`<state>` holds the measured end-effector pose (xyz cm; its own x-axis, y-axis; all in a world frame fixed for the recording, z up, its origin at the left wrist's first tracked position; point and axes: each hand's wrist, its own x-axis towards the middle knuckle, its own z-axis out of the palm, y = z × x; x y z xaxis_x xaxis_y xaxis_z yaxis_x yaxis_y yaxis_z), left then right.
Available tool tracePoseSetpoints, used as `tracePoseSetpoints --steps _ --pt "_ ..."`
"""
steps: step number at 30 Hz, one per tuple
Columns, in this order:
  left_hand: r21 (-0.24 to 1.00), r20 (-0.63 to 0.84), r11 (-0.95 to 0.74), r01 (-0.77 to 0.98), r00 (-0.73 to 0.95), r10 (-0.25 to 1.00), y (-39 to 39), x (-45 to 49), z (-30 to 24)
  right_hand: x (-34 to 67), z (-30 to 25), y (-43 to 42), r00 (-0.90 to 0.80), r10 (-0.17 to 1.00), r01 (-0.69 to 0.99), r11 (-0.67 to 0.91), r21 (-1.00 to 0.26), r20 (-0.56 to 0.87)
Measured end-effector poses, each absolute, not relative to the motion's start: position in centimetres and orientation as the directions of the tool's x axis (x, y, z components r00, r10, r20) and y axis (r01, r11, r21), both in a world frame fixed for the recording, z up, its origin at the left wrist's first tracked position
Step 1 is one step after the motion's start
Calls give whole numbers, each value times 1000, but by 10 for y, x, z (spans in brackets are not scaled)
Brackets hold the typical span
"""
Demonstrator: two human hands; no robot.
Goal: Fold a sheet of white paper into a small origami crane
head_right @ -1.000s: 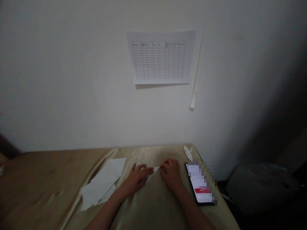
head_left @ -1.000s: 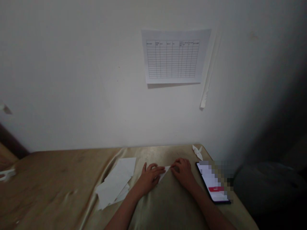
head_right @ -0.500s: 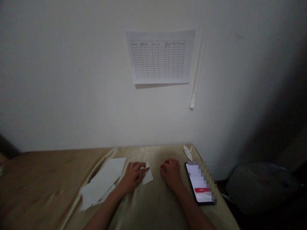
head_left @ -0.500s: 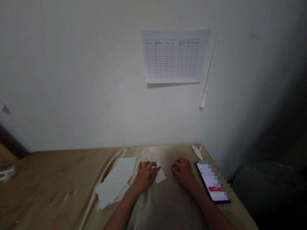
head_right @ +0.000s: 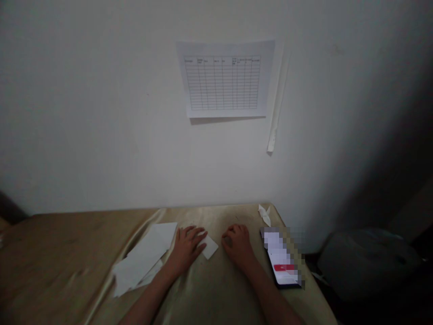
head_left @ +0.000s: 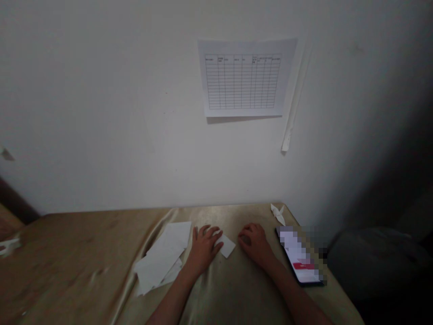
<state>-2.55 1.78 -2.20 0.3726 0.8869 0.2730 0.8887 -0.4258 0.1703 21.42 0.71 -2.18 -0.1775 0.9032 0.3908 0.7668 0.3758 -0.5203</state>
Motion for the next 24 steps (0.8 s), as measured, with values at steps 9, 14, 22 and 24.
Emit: tracePoseSetpoints --steps 9,14,22,24 --pt "239 243 -402 884 347 906 14 -26 -13 196 -14 -7 -411 851 685 525 -504 328" --pt "279 232 -397 874 340 911 16 -26 -13 201 -16 -3 -363 878 706 478 -523 313" --pt "294 240 -395 870 333 912 16 -26 -14 211 -9 -2 -432 829 689 557 -464 354" --pt "294 237 -387 874 325 916 16 -25 -14 213 -8 -2 -456 811 689 582 -431 365"
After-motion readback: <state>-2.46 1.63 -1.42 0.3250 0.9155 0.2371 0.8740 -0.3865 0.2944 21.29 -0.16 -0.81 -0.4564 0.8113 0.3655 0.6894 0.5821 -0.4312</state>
